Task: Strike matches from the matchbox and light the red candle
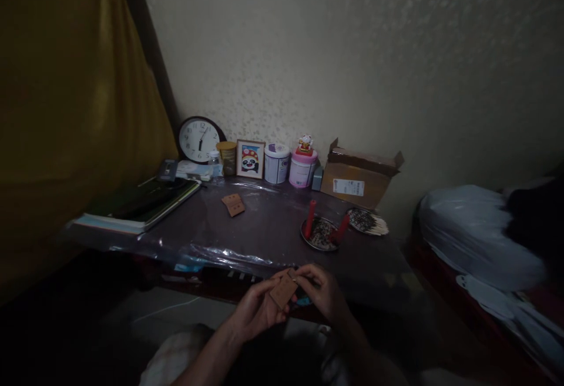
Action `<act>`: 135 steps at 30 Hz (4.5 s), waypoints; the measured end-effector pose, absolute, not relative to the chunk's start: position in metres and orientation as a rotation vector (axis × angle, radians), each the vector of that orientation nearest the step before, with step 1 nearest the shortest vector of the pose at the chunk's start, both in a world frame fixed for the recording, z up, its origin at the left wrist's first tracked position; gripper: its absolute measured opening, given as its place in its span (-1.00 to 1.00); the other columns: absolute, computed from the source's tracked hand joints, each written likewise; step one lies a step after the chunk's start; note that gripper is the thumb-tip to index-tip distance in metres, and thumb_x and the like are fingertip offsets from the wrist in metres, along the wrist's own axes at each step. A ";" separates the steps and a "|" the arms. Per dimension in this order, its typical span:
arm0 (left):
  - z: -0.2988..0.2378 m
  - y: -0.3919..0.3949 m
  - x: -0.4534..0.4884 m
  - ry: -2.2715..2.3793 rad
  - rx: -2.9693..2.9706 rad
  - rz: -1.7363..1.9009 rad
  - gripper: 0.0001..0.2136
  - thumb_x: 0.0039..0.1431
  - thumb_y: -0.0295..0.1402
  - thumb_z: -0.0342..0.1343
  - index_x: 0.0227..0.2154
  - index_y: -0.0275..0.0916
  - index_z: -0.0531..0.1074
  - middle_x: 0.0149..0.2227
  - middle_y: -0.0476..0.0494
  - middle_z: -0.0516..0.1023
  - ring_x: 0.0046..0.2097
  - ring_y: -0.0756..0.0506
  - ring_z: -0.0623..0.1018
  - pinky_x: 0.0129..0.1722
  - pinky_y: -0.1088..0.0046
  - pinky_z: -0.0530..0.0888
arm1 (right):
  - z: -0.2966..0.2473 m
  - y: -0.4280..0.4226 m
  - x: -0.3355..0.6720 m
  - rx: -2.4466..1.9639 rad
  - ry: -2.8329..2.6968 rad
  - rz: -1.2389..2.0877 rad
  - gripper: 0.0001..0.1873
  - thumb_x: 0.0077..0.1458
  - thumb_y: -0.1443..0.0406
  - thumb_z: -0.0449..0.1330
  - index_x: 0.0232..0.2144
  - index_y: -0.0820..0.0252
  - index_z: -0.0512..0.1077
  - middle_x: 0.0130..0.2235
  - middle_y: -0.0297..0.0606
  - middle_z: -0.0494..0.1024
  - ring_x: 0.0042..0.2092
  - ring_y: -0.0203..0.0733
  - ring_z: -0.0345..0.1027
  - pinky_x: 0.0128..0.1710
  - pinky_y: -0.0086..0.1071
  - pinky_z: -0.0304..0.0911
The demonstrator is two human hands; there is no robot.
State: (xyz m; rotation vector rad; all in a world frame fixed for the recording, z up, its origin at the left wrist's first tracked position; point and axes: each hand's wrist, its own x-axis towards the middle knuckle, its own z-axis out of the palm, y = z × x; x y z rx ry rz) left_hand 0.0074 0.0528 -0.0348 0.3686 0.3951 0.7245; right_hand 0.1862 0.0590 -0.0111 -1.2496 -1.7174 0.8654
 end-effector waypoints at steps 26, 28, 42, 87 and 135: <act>-0.044 0.055 0.007 0.468 0.458 0.674 -0.64 0.13 -0.32 -0.03 0.00 -0.28 0.28 -0.42 -0.20 0.55 -0.50 -0.04 0.52 -0.57 0.55 0.32 | -0.015 0.057 0.193 -1.155 -2.014 0.781 -0.89 0.06 0.44 0.14 -0.44 0.19 0.44 -0.34 -0.30 0.43 -0.26 -0.28 0.35 -0.23 -0.44 0.21; -0.045 0.055 0.006 0.471 0.468 0.661 -0.64 0.13 -0.33 -0.04 -0.01 -0.30 0.28 -0.44 -0.22 0.55 -0.51 -0.04 0.52 -0.58 0.54 0.32 | -0.017 0.058 0.194 -1.171 -2.021 0.771 -0.89 0.06 0.44 0.15 -0.47 0.18 0.41 -0.37 -0.32 0.42 -0.28 -0.28 0.34 -0.26 -0.45 0.20; -0.044 0.055 0.004 0.486 0.488 0.650 -0.65 0.11 -0.31 -0.02 -0.04 -0.31 0.31 -0.45 -0.21 0.55 -0.52 -0.04 0.51 -0.58 0.54 0.32 | -0.018 0.056 0.193 -1.127 -2.024 0.774 -0.88 0.06 0.44 0.15 -0.47 0.18 0.43 -0.36 -0.33 0.42 -0.29 -0.30 0.35 -0.26 -0.46 0.21; -0.023 0.058 0.007 0.272 0.339 1.108 -0.65 0.13 -0.47 0.03 -0.01 -0.10 0.22 -0.12 -0.13 0.48 -0.08 -0.11 0.49 -0.12 0.34 0.35 | -0.014 0.041 0.157 -0.992 -1.750 0.438 -0.90 0.09 0.39 0.12 -0.45 0.14 0.29 -0.40 -0.34 0.40 -0.32 -0.29 0.34 -0.31 -0.47 0.25; -0.021 0.055 0.020 0.785 0.855 1.286 -0.63 -0.17 -0.30 0.32 -0.22 -0.22 0.48 -0.30 -0.08 0.57 -0.22 -0.08 0.48 -0.17 0.45 0.35 | -0.017 0.054 0.167 -1.088 -1.480 0.484 -0.84 -0.01 0.28 0.19 -0.56 0.19 0.33 -0.50 -0.36 0.42 -0.42 -0.30 0.36 -0.39 -0.53 0.29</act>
